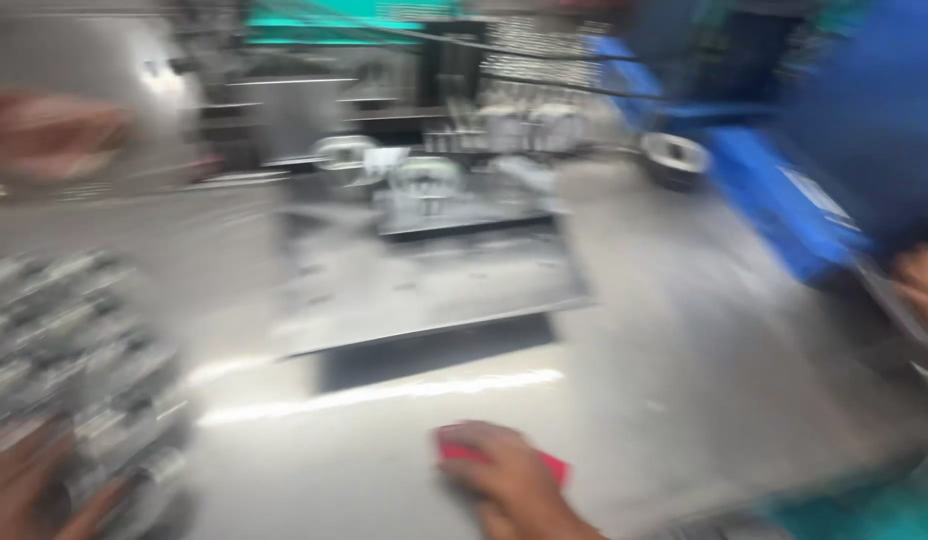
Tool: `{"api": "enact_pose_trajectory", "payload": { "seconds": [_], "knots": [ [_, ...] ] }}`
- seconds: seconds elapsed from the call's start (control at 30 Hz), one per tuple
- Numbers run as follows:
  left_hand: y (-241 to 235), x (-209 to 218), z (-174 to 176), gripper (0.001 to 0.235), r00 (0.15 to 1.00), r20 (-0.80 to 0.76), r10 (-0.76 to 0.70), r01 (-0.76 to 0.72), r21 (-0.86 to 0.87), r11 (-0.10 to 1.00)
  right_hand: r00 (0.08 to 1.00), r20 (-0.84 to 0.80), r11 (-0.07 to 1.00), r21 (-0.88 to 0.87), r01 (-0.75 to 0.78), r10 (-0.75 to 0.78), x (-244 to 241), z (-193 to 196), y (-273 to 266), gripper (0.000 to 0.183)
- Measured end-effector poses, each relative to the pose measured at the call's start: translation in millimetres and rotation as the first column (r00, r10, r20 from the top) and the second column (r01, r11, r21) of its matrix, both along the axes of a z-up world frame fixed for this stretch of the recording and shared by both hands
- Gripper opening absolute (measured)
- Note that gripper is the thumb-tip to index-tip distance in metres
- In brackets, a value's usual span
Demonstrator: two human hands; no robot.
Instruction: Cleaning and sorting metal rings at a fabrication workstation.
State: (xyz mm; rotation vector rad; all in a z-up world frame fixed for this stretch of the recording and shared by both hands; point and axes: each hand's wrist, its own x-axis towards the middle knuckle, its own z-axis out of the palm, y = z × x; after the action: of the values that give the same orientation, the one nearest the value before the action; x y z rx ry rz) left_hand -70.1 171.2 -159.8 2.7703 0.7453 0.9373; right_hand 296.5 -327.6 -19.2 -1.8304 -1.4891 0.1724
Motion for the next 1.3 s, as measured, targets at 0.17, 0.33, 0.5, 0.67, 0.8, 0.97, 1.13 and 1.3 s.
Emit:
{"api": "enact_pose_trajectory", "payload": {
  "seconds": [0.17, 0.33, 0.5, 0.67, 0.8, 0.97, 1.13, 1.3],
  "knots": [
    [-114.4, 26.2, 155.1, 0.083, 0.862, -0.217, 0.459, -0.487, -0.1, 0.868, 0.951, 0.194, 0.969, 0.009, -0.245, 0.239, 40.0, -67.2, 14.8, 0.047],
    [-119.3, -19.5, 172.5, 0.079, 0.664, -0.202, 0.72, -0.744, -0.087, 0.662, 0.926, 0.245, 0.943, -0.242, -0.229, 0.288, 52.2, -110.0, 32.5, 0.036],
    [-109.9, -57.5, 136.7, 0.085, 0.545, -0.187, 0.817, -0.838, -0.144, 0.526, 0.966, 0.22, 0.991, -0.042, -0.13, 0.136, 29.3, -96.8, 45.5, 0.024],
    [-118.0, -41.9, 141.4, 0.092, 0.563, -0.142, 0.814, -0.816, -0.255, 0.519, 0.953, 0.234, 0.982, -0.058, -0.181, 0.19, 30.1, -104.9, 58.2, 0.027],
    [-128.9, -23.2, 149.3, 0.093, 0.517, -0.305, 0.8, -0.847, -0.314, 0.428, 0.934, 0.274, 0.973, -0.09, -0.211, 0.228, 46.4, -134.1, 62.1, 0.033],
    [-151.3, 10.2, 177.5, 0.099, 0.651, -0.321, 0.688, -0.753, -0.159, 0.639, 0.975, 0.138, 0.971, -0.192, -0.146, 0.174, 74.4, -231.8, 68.7, 0.037],
    [-160.4, 38.0, 195.2, 0.098, 0.87, -0.227, 0.437, -0.465, -0.083, 0.882, 0.945, -0.274, 0.944, -0.318, 0.088, -0.18, 87.5, -297.3, 71.6, 0.048],
    [-153.4, 42.5, 187.6, 0.088, 0.9, -0.242, 0.361, -0.403, -0.153, 0.902, 0.969, -0.19, 0.972, -0.205, 0.118, -0.158, 42.0, -210.3, 71.9, 0.049]
  ]
}}
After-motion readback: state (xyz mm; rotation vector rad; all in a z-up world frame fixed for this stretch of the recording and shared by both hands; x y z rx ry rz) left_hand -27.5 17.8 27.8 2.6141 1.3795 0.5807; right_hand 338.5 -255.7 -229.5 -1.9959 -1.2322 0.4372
